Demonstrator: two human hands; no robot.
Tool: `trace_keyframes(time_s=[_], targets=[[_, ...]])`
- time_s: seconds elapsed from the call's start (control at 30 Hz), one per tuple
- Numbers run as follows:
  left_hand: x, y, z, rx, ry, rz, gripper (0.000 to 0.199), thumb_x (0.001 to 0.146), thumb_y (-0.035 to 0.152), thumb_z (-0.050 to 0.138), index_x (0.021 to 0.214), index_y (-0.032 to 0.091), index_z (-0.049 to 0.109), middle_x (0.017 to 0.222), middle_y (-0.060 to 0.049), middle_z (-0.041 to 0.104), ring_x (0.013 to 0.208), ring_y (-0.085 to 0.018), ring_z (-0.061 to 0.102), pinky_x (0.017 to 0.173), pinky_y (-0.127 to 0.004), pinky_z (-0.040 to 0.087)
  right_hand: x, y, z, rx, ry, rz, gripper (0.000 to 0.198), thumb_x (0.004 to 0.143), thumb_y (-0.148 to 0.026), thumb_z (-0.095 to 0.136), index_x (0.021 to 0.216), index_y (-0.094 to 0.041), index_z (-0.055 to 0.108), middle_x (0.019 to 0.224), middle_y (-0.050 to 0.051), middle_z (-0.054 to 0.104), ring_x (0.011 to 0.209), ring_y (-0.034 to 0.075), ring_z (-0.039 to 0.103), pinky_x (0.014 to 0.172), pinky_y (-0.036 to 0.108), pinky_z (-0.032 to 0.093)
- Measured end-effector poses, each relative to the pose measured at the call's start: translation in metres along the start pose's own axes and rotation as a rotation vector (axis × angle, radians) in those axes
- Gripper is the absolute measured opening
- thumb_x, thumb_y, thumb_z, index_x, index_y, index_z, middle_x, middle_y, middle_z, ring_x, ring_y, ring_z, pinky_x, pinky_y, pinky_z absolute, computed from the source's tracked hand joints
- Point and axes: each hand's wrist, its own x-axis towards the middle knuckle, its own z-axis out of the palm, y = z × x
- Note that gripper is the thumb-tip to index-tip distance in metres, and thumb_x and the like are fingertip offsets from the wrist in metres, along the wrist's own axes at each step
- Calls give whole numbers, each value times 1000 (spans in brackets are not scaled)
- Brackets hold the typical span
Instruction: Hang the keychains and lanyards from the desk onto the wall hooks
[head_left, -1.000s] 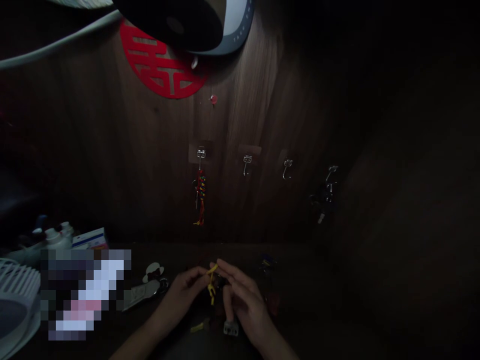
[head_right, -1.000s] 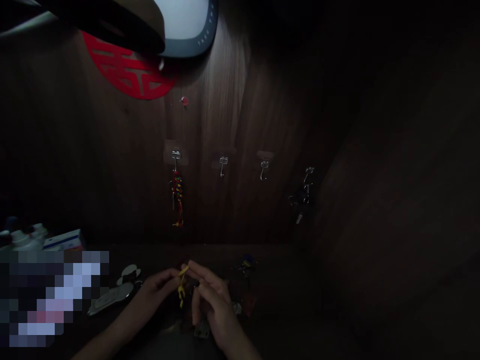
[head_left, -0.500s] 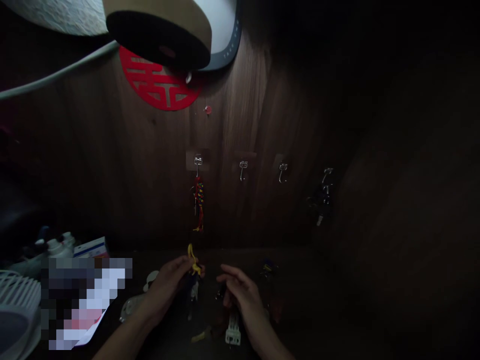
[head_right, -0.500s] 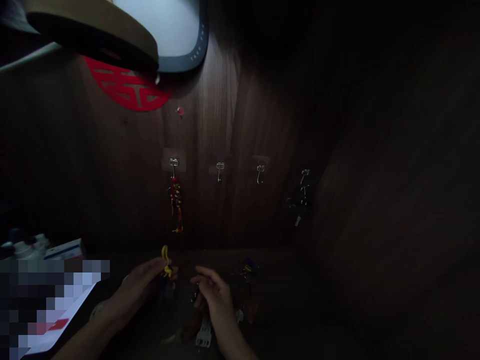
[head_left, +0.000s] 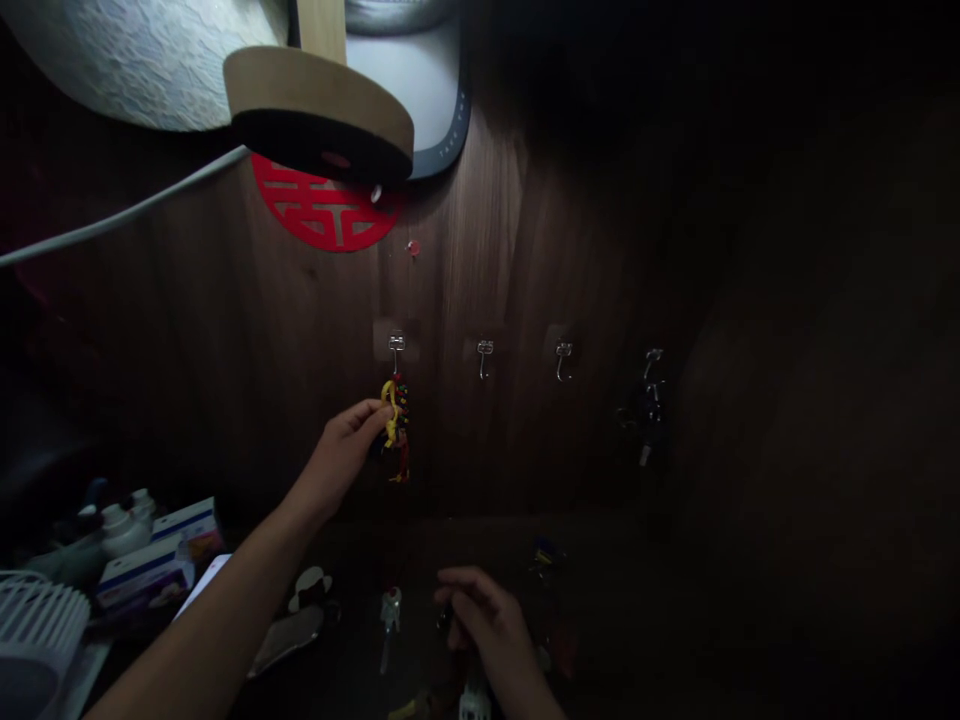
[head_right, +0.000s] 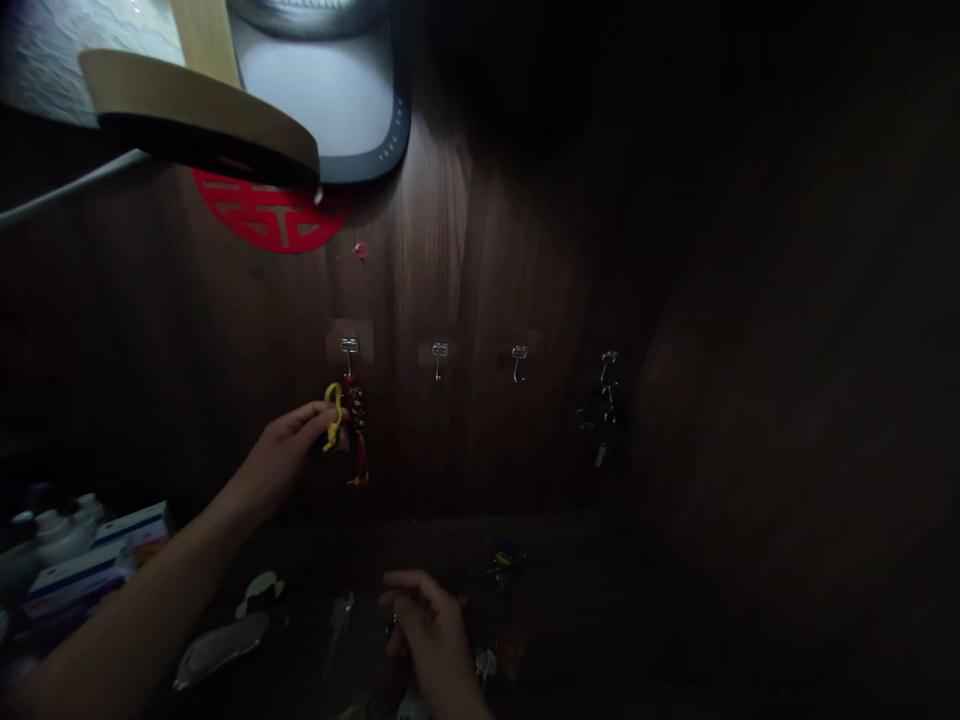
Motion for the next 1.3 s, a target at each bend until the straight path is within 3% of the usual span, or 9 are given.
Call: trace_keyframes(time_s=[0.17,0.43,0.83,0.93,1.13,1.3], targets=[[23,6,7,-84,2,-13,20,70,35,68,68,16,64,58,6,60,54,-8,53,54,-17,40,-3,-1,2,-44,-24,1,43,65,-57,68,81,-17,71,73,7,69,45,9,50,46,22,37],[34,-12,3,-196,-11,-136,19,65,32,71,66,14,64,55,4,59,50,-8,55,57,-21,47,-6,-5,2,-107,-63,23,36,69,-52,66,78,-17,71,74,6,70,46,9,51,47,21,36],[11,-38,-6,-243,8,-294,25,83,39,57,82,15,64,67,0,66,52,-9,61,60,-24,51,-8,0,2,-182,-73,-6,33,75,-50,61,80,-18,71,65,3,67,48,11,53,50,22,38],[4,-49,-9,-232,26,-307,24,81,39,57,84,16,61,67,0,66,52,-10,61,59,-23,50,-9,1,2,-198,-83,0,34,76,-50,60,82,-18,71,61,1,64,48,11,52,49,21,37],[-13,-65,-17,-173,56,-312,27,72,40,66,86,16,62,70,1,66,56,-11,61,61,-24,48,-9,2,2,-200,-91,-35,33,78,-49,59,84,-19,71,76,3,69,49,10,53,49,22,39],[-32,-70,-20,-93,56,-318,29,68,40,69,86,17,64,69,2,66,58,-11,62,62,-24,47,-8,2,2,-213,-73,-30,30,79,-46,57,83,-19,71,67,2,67,48,11,53,50,22,40]])
